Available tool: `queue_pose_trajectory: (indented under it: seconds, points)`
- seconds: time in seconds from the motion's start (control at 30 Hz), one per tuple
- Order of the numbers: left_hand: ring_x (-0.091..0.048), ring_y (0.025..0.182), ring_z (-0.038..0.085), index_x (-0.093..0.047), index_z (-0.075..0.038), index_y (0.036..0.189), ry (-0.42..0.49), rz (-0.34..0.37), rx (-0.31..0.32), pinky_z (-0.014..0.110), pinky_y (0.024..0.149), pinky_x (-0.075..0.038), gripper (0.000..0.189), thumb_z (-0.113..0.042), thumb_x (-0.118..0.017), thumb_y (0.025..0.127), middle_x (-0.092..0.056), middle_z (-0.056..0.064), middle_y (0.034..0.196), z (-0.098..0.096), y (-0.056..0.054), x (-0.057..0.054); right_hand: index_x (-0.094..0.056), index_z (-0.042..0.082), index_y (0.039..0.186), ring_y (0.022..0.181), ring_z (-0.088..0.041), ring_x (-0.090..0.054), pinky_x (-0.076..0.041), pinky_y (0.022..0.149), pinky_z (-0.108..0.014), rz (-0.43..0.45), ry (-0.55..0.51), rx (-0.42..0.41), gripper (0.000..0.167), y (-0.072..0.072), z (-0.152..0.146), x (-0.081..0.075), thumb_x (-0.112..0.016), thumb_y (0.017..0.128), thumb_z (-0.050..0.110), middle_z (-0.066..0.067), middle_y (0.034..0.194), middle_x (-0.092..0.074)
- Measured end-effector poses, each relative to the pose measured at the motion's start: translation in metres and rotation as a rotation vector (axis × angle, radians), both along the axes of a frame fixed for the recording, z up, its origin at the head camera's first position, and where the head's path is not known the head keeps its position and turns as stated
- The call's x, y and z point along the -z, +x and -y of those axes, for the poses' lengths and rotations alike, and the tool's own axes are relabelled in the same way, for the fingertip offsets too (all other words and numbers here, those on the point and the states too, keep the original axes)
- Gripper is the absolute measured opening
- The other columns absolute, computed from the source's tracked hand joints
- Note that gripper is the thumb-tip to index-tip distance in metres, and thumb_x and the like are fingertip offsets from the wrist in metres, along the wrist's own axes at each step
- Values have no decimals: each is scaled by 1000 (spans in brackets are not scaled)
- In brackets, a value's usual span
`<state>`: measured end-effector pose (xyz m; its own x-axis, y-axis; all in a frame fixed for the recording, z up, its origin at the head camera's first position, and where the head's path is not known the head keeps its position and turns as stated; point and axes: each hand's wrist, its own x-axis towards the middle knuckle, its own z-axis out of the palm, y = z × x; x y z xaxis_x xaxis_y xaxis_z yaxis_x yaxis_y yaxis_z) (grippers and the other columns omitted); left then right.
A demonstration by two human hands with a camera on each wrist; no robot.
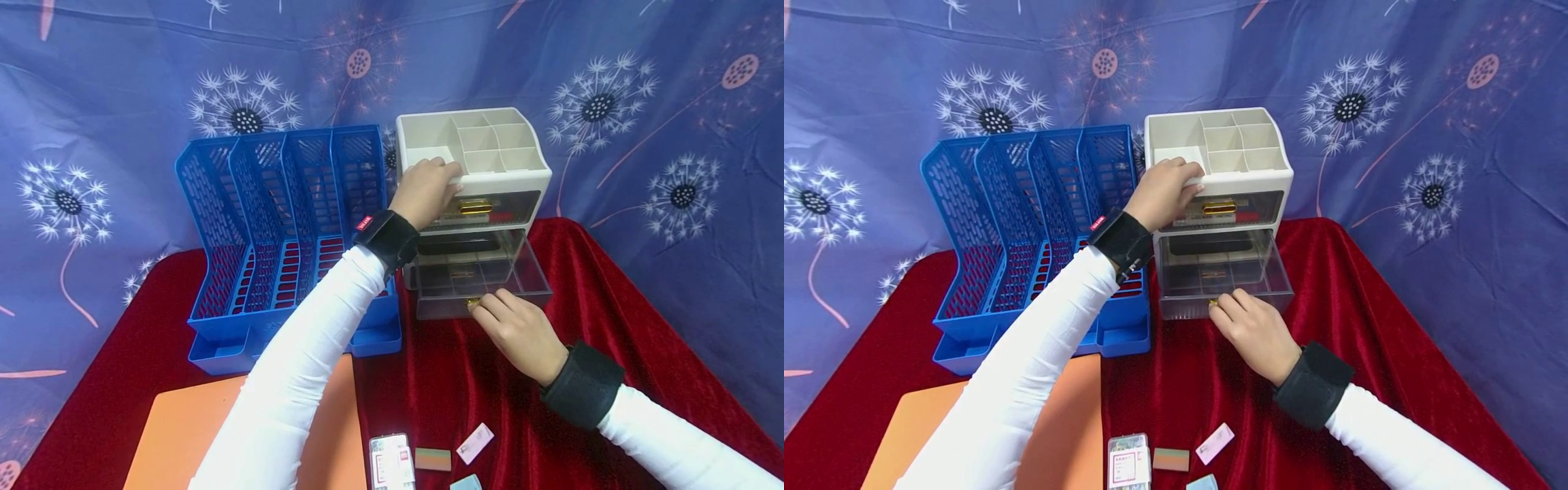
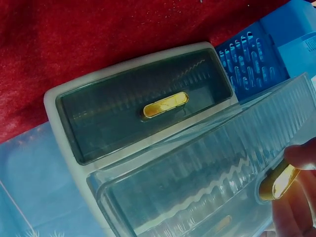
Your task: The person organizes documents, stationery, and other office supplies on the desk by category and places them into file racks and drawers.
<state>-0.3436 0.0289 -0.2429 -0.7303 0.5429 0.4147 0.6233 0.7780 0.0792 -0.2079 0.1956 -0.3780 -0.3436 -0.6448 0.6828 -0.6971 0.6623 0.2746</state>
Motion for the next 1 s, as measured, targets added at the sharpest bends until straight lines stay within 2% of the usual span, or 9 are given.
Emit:
queue_pose_trajectory:
  seconds: [0.2, 0.4, 0.5, 0.57, 0.7, 0.73, 0.87, 0.97, 1.0]
  points:
    - [-60, 96, 22, -62, -15, 117, 2, 2, -2, 34, 83, -45, 27, -29, -54, 96, -66, 5, 104, 0, 1, 0, -63, 0, 87, 64, -22, -48, -42, 54, -31, -3, -19, -15, 15, -2, 0, 2, -48, 89, -2, -10, 78, -57]
    - [-59, 95, 21, -62, -15, 117, 7, -15, 4, 34, 82, -45, 27, -30, -54, 96, -65, 4, 103, 1, 3, 0, -66, -1, 93, 67, -22, -52, -46, 56, -32, 24, -32, -18, 14, -1, -2, 3, -57, 82, -4, -12, 81, -60]
    - [-59, 96, 21, -63, -15, 117, 4, -10, 3, 34, 83, -45, 27, -30, -55, 95, -66, 4, 104, 1, 1, 1, -65, -1, 92, 68, -23, -53, -46, 57, -33, 40, -44, -18, 14, 2, 0, -1, -57, 81, -4, -11, 81, -61]
    - [-60, 96, 22, -63, -15, 116, 6, -10, 1, 35, 83, -45, 27, -30, -55, 95, -66, 5, 104, 0, 0, 1, -65, -1, 91, 68, -23, -54, -46, 57, -34, 47, -55, -21, 14, 5, 2, -3, -53, 85, 0, -11, 82, -62]
    - [-60, 96, 22, -63, -15, 116, 5, -10, 2, 35, 82, -46, 26, -30, -56, 95, -66, 4, 104, 0, -2, 3, -67, 2, 92, 73, -20, -59, -50, 62, -34, 98, -60, -68, 29, 14, 8, -6, -40, 98, 11, -8, 84, -64]
    - [-60, 96, 22, -63, -16, 116, 3, -11, 1, 35, 82, -46, 26, -30, -56, 95, -66, 4, 103, 0, -2, 3, -67, 3, 92, 75, -18, -60, -51, 63, -33, 123, -50, -93, 34, 16, 10, -6, -36, 100, 15, -6, 85, -63]
    - [-59, 94, 21, -63, -16, 116, -2, -11, -1, 34, 81, -45, 26, -30, -56, 95, -66, 4, 102, 0, -2, 3, -65, 12, 91, 79, -6, -56, -49, 67, -20, 347, 47, -286, 7, 26, 14, -1, -59, 90, 9, 4, 86, -59]
    - [-59, 94, 21, -63, -16, 116, -11, -9, -5, 34, 81, -45, 26, -31, -55, 95, -65, 4, 102, 0, -2, 3, -63, 17, 94, 82, 0, -52, -44, 70, -11, 582, 157, -428, 20, 33, 15, 5, -70, 78, 6, 10, 89, -57]
    - [-59, 94, 21, -62, -16, 116, -14, -8, -5, 34, 81, -45, 26, -31, -55, 95, -65, 4, 103, 0, -2, 2, -63, 17, 95, 84, 1, -51, -42, 72, -9, 662, 197, -452, 21, 35, 15, 8, -70, 79, 7, 11, 91, -58]
